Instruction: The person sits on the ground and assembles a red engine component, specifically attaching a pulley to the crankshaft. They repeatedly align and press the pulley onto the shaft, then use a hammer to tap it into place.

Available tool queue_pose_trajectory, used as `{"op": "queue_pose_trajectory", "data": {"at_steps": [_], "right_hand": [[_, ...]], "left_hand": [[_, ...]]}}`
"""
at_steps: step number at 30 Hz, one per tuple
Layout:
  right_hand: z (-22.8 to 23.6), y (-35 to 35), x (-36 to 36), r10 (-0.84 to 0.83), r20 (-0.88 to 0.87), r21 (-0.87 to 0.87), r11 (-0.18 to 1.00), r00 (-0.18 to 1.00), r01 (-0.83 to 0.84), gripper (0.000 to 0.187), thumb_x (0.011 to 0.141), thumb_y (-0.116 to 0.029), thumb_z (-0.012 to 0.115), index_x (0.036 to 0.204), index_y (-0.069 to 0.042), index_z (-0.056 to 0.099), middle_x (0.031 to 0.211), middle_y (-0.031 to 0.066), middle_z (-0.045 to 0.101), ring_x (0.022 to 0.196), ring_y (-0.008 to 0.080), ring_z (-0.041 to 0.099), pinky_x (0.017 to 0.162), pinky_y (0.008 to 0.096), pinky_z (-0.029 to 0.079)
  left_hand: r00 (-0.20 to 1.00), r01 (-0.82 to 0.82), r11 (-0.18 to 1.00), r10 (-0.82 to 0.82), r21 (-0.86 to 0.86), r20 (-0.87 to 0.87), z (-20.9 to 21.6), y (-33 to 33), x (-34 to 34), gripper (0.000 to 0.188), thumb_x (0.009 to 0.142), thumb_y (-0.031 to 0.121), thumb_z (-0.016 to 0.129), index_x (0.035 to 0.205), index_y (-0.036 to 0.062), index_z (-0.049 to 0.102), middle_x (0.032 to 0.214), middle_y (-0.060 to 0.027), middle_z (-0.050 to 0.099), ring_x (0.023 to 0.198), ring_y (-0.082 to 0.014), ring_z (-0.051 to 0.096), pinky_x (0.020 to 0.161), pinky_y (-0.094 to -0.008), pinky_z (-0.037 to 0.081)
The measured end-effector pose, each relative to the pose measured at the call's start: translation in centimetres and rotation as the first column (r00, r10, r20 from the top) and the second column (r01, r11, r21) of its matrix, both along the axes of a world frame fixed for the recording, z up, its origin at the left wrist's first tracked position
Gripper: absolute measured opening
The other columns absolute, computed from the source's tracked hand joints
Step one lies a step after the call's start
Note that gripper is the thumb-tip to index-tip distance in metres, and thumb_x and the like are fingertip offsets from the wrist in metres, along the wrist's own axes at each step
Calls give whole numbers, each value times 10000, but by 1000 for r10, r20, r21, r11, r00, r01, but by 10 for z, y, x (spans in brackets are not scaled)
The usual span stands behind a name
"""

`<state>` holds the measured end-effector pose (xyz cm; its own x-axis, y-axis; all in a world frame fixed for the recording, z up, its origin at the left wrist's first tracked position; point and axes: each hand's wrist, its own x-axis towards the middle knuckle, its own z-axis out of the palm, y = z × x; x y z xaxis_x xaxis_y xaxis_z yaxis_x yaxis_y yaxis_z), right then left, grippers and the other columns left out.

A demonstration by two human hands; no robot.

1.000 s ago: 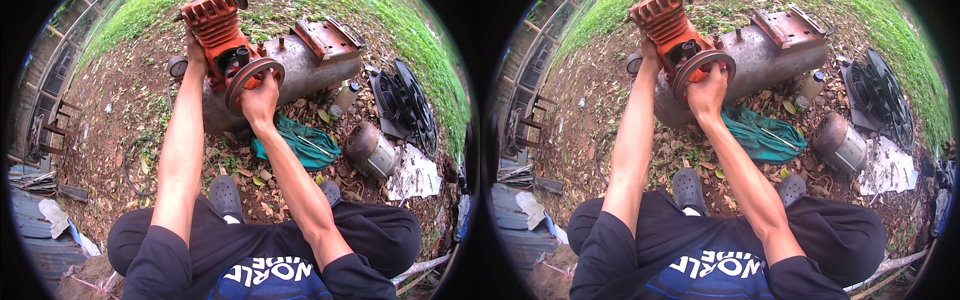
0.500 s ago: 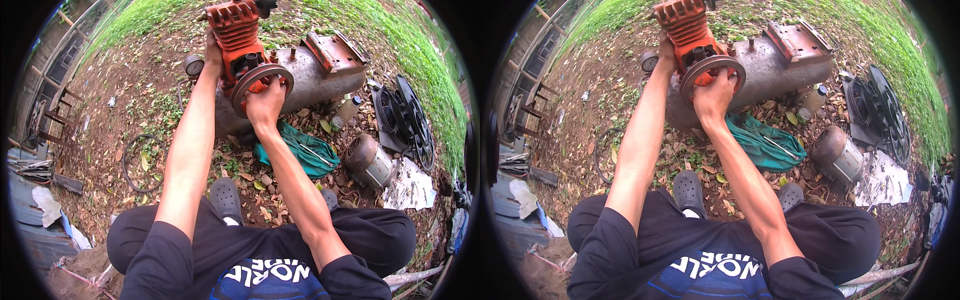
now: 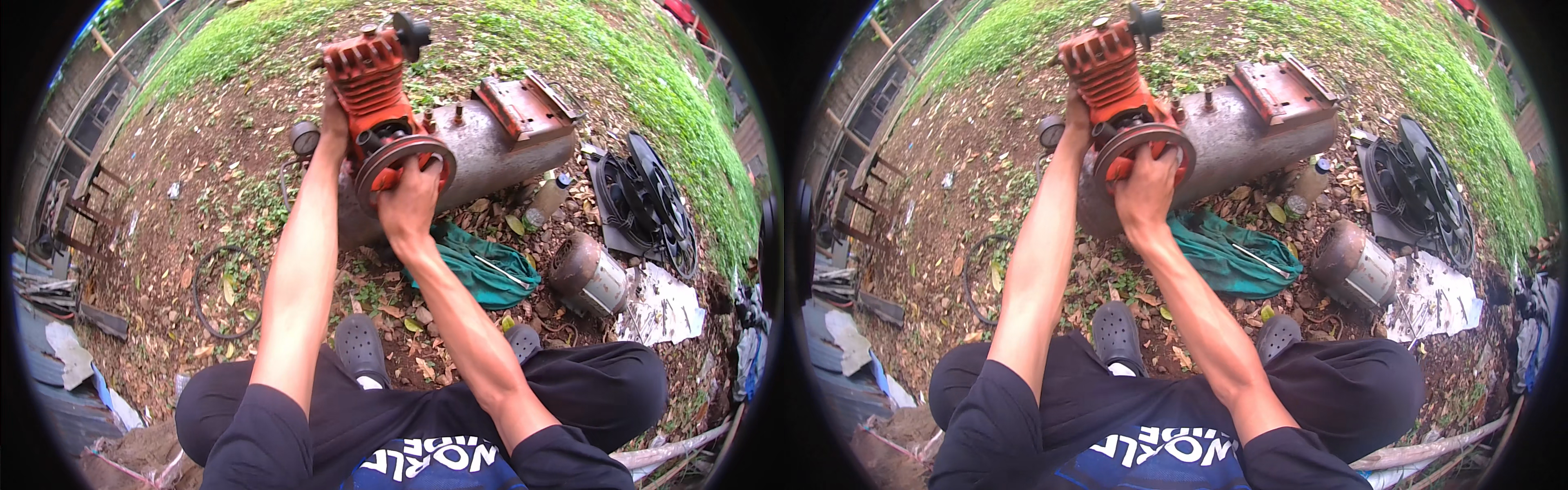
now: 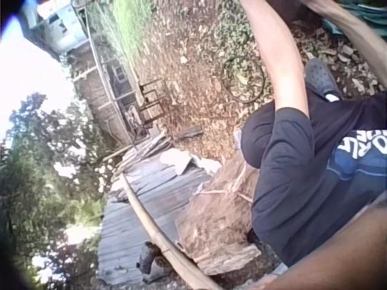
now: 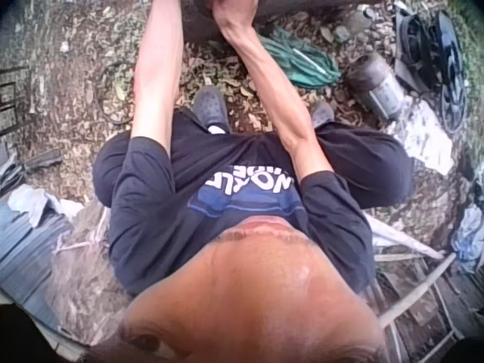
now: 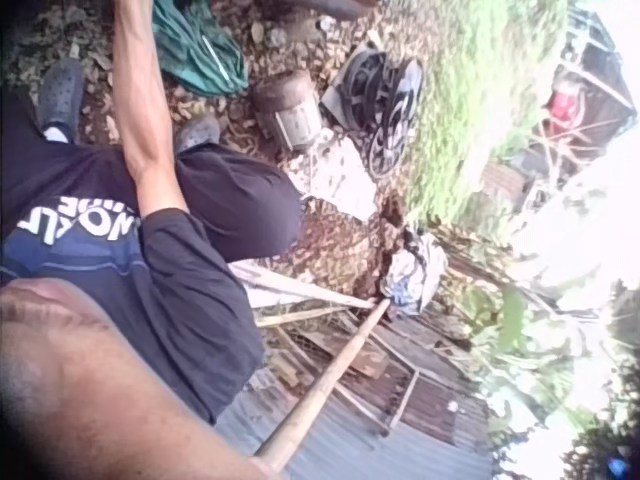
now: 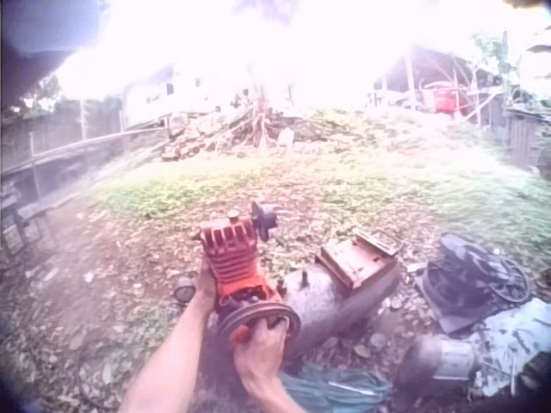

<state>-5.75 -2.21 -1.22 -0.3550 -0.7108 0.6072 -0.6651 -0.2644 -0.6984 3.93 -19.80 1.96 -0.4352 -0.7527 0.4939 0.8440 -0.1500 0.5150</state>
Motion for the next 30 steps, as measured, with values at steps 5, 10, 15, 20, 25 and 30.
{"op": "queue_pose_trajectory", "data": {"at_steps": [5,10,15,20,25,30], "right_hand": [[-3,4,14,37,99,58,997,994,-43,506,648,40,710,1134,-11,577,1135,304,459,1084,515,495,887,546,474],[7,1,6,-1,128,77,997,992,-9,624,602,57,729,1201,-46,590,1167,298,474,1091,508,500,945,517,445],[13,5,9,16,88,119,992,996,-27,473,725,20,686,1184,-6,573,1162,319,455,1108,524,489,873,549,492],[13,3,9,14,169,130,991,986,-36,440,698,50,659,1129,3,582,1122,300,464,1069,502,499,863,546,477],[10,-1,11,-29,218,48,999,976,19,455,685,59,652,1131,-1,586,1106,295,474,1052,497,495,899,535,430],[4,-1,15,-38,336,7,999,941,38,467,673,61,656,1131,-21,611,1127,294,480,1070,485,493,933,527,412]], "left_hand": [[993,-117,993,117,1,15,-44,-43,47,503,1031,449,343,1291,69,546,1253,-90,632,1121,-215,619,995,-365,487],[740,-597,800,521,60,426,-16,-9,13,468,1022,428,384,1306,85,529,1265,-89,627,1109,-224,633,988,-377,504],[722,-578,816,520,-15,456,-18,-11,26,484,1024,464,391,1306,96,528,1257,-82,626,1087,-215,641,960,-378,522],[752,-556,831,502,2,427,-23,-18,27,479,1022,458,401,1300,90,531,1263,-84,623,1086,-224,642,958,-383,523],[806,-489,871,429,52,408,-19,-13,23,515,1024,477,386,1315,79,536,1300,-98,614,1120,-256,630,987,-409,508],[756,-572,818,497,61,426,-9,2,15,544,1022,492,376,1320,70,548,1321,-111,607,1161,-273,611,1025,-419,485]]}}
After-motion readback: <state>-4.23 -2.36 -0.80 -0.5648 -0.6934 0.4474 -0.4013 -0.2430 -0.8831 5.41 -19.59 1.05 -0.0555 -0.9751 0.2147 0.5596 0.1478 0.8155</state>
